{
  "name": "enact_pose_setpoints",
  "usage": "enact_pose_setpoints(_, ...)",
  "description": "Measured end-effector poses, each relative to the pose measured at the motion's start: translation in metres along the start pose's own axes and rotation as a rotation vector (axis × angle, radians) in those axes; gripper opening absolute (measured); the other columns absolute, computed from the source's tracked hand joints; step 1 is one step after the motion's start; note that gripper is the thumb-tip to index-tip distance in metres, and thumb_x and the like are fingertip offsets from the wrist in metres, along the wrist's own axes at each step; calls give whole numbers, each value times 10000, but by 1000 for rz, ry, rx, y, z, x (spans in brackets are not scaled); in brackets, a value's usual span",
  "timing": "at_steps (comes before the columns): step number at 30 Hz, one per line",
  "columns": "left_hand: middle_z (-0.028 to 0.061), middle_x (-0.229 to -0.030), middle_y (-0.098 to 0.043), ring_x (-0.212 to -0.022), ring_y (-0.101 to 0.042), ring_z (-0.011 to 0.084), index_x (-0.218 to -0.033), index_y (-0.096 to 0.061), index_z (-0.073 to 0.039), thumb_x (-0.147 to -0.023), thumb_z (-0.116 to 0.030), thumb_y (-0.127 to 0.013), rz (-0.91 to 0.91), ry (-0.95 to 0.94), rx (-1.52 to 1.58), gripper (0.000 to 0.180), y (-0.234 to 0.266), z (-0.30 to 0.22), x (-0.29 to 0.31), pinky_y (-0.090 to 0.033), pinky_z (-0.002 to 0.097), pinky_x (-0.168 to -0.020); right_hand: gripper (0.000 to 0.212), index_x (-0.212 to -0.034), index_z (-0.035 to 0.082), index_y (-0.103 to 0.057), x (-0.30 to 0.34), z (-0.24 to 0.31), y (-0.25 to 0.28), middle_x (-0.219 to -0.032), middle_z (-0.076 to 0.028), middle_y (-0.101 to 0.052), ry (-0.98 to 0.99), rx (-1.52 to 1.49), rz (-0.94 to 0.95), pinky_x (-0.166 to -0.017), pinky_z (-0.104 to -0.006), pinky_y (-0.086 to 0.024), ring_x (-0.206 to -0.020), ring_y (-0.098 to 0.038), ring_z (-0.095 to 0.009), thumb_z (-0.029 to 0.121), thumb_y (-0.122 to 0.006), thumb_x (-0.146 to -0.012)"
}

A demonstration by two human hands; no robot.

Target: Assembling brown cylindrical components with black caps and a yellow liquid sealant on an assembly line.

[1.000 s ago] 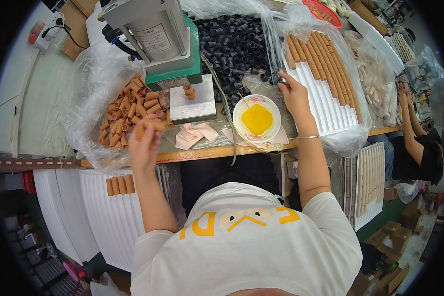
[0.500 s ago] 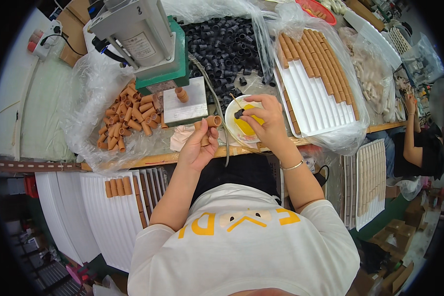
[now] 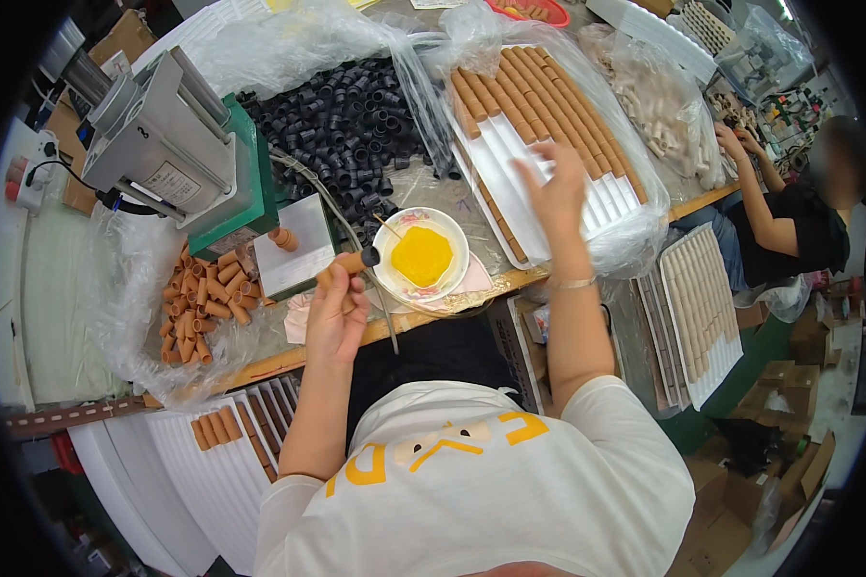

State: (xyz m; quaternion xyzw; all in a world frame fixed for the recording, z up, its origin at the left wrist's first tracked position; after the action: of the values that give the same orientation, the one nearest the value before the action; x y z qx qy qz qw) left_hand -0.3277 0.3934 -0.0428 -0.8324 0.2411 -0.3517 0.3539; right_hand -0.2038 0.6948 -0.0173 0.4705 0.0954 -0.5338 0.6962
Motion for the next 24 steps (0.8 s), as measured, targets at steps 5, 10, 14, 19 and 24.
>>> enact_pose_setpoints(5,-16,-925,-594,-751,-558,47,-1202,-555,-76,-930,-183,-642,-45,-128,-107,305,8,-12,3,-466,162,-597,398,-972,96,-675,-36,-89,11,-1104,-119,-596,-382,691,208,-911,-492,-409,-1095,-540,-309,386,-796,-727)
enact_pose_setpoints(10,-7,-851,-556,-712,-534,76,-1170,-537,-42,-941,-91,-614,-60,-351,-276,246,11,-16,4,-441,199,-621,363,-952,58,-681,-26,-75,14,-973,-99,-663,-198,591,127,-814,-457,-465,-967,-624,-279,350,-778,-758)
enact_pose_setpoints(14,9,-909,-588,-732,-573,77,-1121,-554,-35,-899,-50,-657,-36,-467,-373,245,13,-20,-3,-441,189,-610,294,-967,19,-651,17,56,5,-850,-117,-698,-76,-350,417,-635,-392,-505,-716,-653,-263,186,-776,-761)
enact_pose_setpoints(19,30,-880,-618,-711,-587,70,-1070,-566,-18,-874,-55,-692,-12,-571,-629,236,14,-30,12,-458,190,-603,415,-1036,79,-651,56,155,-30,-858,-47,-666,386,-493,593,-718,-370,-432,-767,-608,-226,141,-823,-663)
enact_pose_setpoints(24,33,-878,-635,-773,-608,69,-1043,-565,-14,-856,-38,-705,-14,-513,-665,235,24,-44,19,-489,200,-660,413,-1091,98,-630,67,176,-48,-923,-30,-622,607,-319,685,-779,-369,-350,-846,-547,-216,128,-767,-702)
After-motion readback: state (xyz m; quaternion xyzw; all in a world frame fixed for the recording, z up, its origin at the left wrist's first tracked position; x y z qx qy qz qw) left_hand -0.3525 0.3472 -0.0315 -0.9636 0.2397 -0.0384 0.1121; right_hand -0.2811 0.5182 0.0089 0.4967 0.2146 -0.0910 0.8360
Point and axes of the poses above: each hand's wrist, its own x-axis away from the middle knuckle, its own y-axis out of the back of the hand, z = x × y, the point moved 1 cm from there along -x, towards the middle knuckle
